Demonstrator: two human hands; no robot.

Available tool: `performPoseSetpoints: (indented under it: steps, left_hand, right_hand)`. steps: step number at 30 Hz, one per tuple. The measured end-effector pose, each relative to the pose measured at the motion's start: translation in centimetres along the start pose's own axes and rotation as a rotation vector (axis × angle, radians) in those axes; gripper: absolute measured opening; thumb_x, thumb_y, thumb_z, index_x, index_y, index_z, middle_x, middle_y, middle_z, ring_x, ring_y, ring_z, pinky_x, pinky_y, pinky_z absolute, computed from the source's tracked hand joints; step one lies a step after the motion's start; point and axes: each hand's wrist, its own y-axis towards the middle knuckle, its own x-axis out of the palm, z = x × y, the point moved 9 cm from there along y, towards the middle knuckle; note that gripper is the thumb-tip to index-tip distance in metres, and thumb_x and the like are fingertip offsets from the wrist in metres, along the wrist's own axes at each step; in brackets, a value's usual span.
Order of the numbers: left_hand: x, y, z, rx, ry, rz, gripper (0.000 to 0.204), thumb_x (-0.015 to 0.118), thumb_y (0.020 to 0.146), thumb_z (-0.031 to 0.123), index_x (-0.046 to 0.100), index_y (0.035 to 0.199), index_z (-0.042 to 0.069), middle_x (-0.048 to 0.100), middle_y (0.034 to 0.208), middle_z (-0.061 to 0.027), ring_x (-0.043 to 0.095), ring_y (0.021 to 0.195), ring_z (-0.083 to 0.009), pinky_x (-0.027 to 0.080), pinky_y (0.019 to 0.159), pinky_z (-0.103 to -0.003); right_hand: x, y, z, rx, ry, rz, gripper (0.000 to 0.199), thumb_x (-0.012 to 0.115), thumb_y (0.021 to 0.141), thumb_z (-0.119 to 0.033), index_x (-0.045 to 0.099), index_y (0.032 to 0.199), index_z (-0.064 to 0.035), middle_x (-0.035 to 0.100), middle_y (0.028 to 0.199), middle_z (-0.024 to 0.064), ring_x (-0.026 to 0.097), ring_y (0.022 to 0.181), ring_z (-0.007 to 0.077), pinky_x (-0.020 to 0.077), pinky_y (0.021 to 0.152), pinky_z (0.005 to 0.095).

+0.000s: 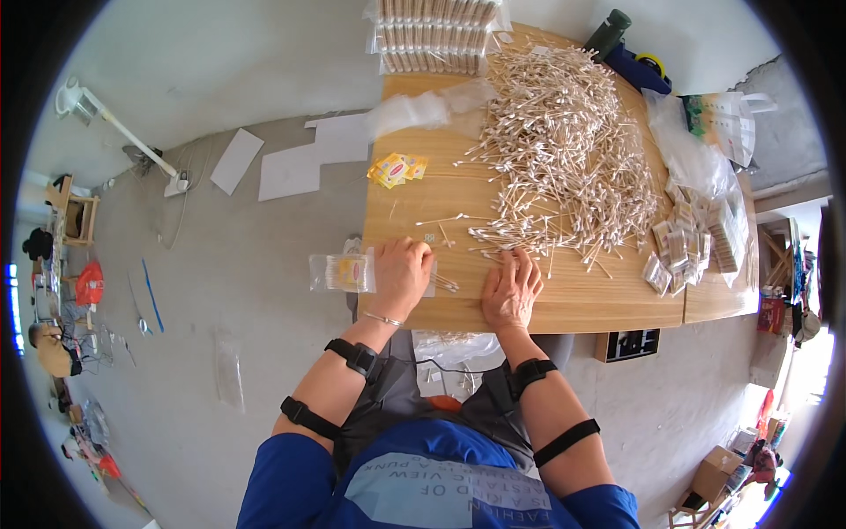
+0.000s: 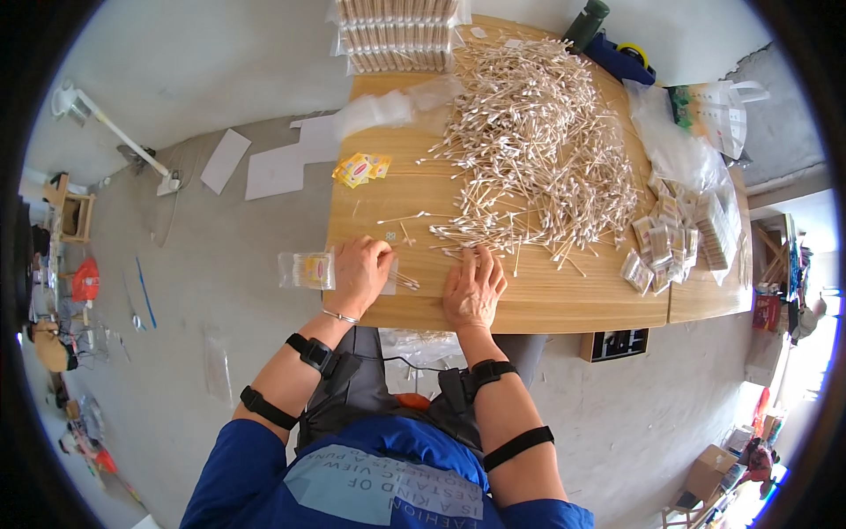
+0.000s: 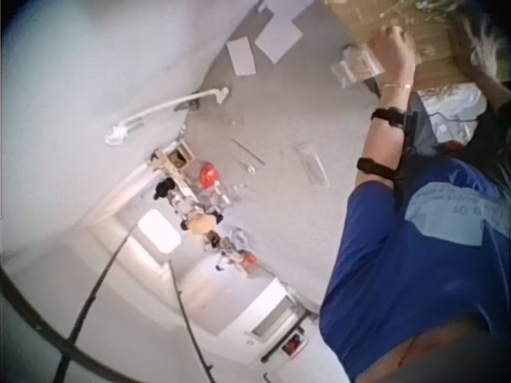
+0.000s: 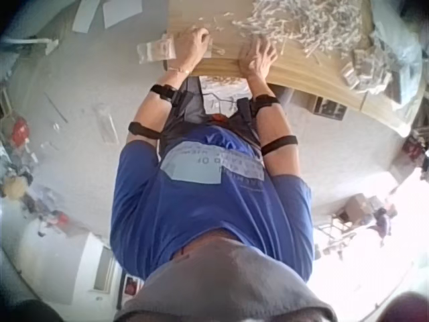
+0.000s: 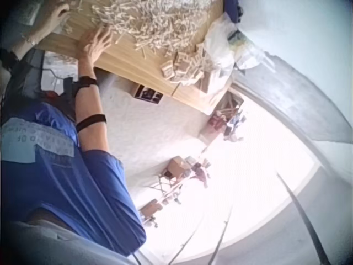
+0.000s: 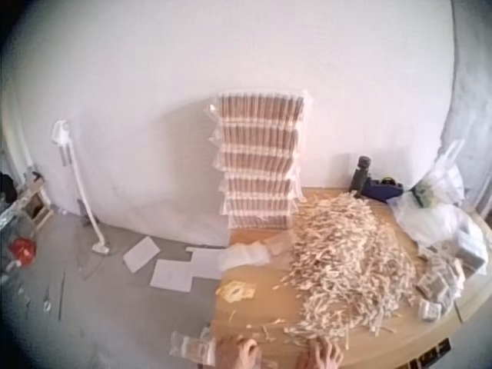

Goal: Packing cotton swabs into plastic bags and sealing them.

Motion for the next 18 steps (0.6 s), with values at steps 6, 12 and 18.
performPoseSetpoints:
  steps: [6,12,18]
  left_hand:
    - [-0.5,1.4,2.3,0.144,-0.179,0.038,0.010,0.075,0.078,0.013,0.067,0.085,0.011,0.061,0.081,-0.0043,0.058,0.087,-0.0276,0.044,0.078,-0.040]
    - [1.5,4.7,0.2,0.079,-0.183,0.029,0.010,0.073,0.080,0.013,0.064,0.085,0.009,0.062,0.088,-0.0050,0.057,0.090,-0.0276,0.045,0.081,-0.041]
    - [3.4,4.1,0.0,0.121,-0.156,-0.253,0.008,0.070,0.081,0.007,0.062,0.082,0.005,0.063,0.084,-0.0113,0.059,0.083,-0.0315,0.047,0.077,-0.042]
  right_hand:
    - [0.0,-0.1,0.1,-0.004,-0.005,0.004,0.041,0.057,0.089,-0.023,0.053,0.128,-0.0127,0.045,0.137,0.0113,0.039,0.128,0.0356,0.0308,0.104,0.0507]
    - [-0.1,0.0,-0.2,-0.009,0.019,0.016,0.040,0.057,0.088,-0.021,0.053,0.126,-0.0103,0.045,0.137,0.0116,0.039,0.127,0.0363,0.0303,0.104,0.0512]
    - [-0.2,0.0,0.0,0.001,-0.004,-0.001,0.041,0.059,0.087,-0.021,0.053,0.127,-0.0130,0.044,0.138,0.0108,0.038,0.129,0.0347,0.0317,0.103,0.0510]
